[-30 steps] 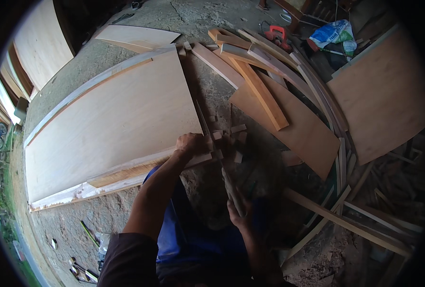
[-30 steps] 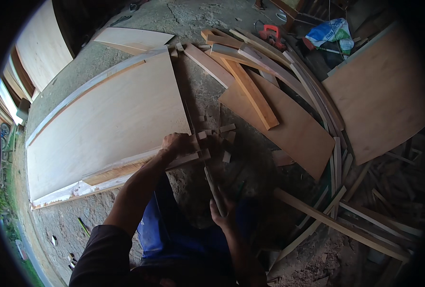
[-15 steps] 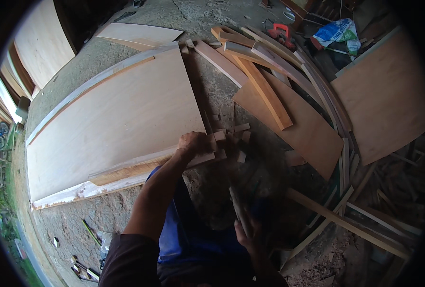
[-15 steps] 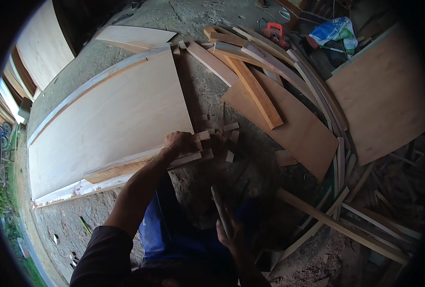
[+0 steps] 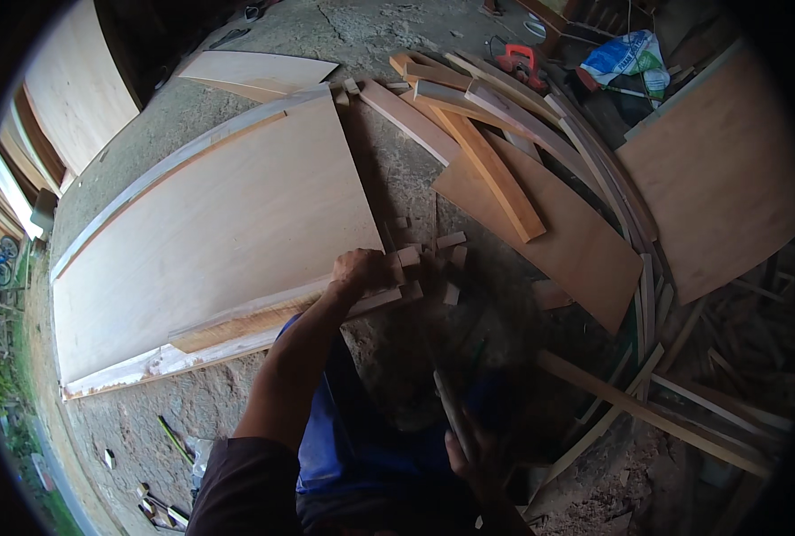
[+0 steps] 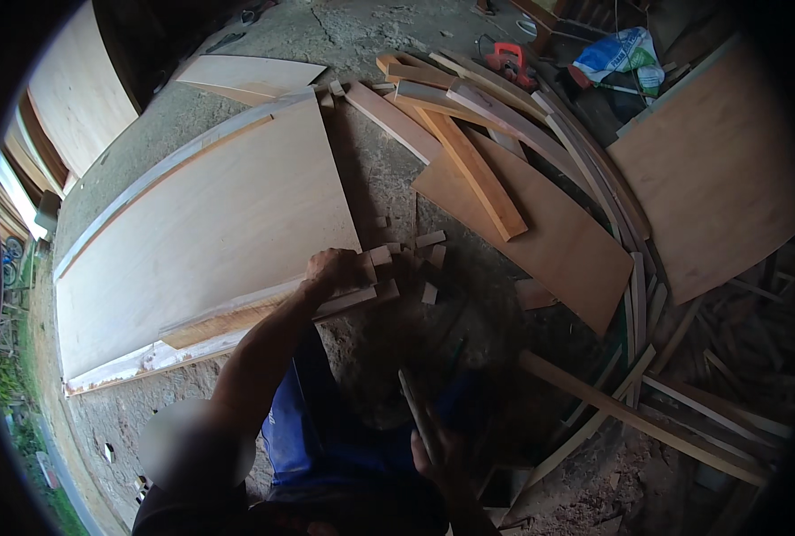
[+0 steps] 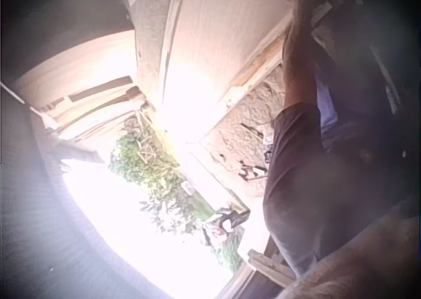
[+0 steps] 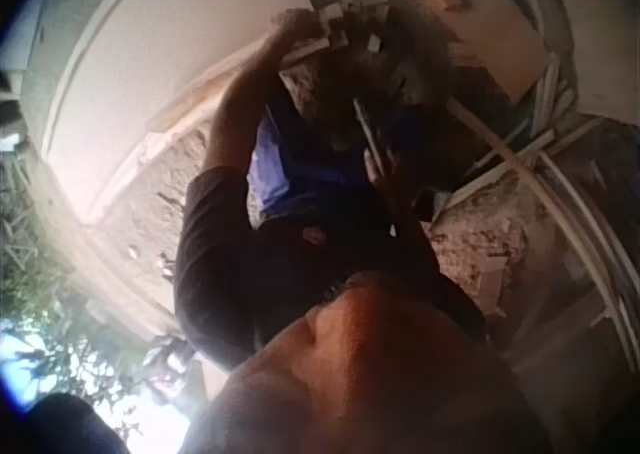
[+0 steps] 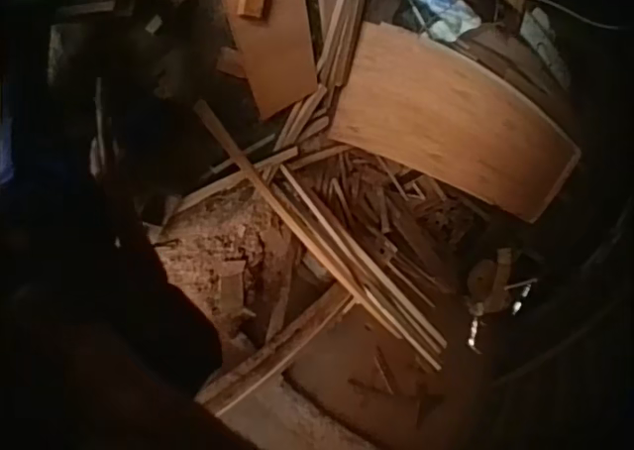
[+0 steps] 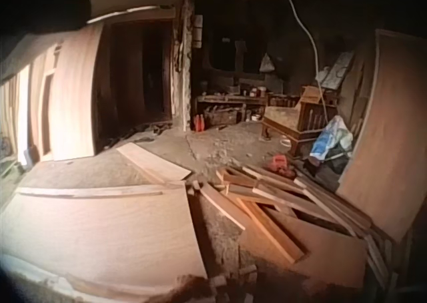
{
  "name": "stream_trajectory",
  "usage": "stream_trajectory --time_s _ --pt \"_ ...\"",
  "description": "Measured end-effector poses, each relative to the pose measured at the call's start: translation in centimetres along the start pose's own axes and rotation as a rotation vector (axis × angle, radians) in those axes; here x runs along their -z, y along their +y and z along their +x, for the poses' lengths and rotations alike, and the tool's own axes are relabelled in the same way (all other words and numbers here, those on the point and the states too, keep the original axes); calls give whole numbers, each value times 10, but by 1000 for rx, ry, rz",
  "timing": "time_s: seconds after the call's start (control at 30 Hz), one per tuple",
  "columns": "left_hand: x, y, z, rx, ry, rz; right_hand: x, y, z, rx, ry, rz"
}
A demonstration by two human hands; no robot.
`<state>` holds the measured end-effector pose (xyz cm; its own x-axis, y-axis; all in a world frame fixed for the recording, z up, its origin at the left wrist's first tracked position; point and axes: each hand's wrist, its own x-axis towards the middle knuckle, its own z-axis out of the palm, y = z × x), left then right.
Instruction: The person assembles a wooden frame by positioning a large plywood sheet and attaching smaller wooden strips to its edges. They use a square ruler and pencil to mark measurements, then use a hammer and chisel to create joints and fit the pieces together.
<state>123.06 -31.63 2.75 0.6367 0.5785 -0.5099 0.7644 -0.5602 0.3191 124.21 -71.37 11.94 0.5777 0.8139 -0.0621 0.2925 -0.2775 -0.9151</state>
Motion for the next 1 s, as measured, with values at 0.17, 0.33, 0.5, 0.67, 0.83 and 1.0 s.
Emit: stream_trajectory --time_s 0.17,0.33,0.5,0.67,0.83,1.0 --pt "-3 19 -2 21 62 7 -61 58 142 -34 35 -5" --pt "18 -11 20 73 -79 -47 2 4 4 94 -33 -95" --pt "6 7 -2 28 -8 -6 14 4 -34 22 -60 -113" --pt "3 17 -3 26 33 10 -62 39 146 -43 -3 -11" --pt "14 -12 15 35 -8 -12 -16 25 23 190 60 -8" --pt "7 1 4 -11 14 12 12 12 -35 90 -18 -156"
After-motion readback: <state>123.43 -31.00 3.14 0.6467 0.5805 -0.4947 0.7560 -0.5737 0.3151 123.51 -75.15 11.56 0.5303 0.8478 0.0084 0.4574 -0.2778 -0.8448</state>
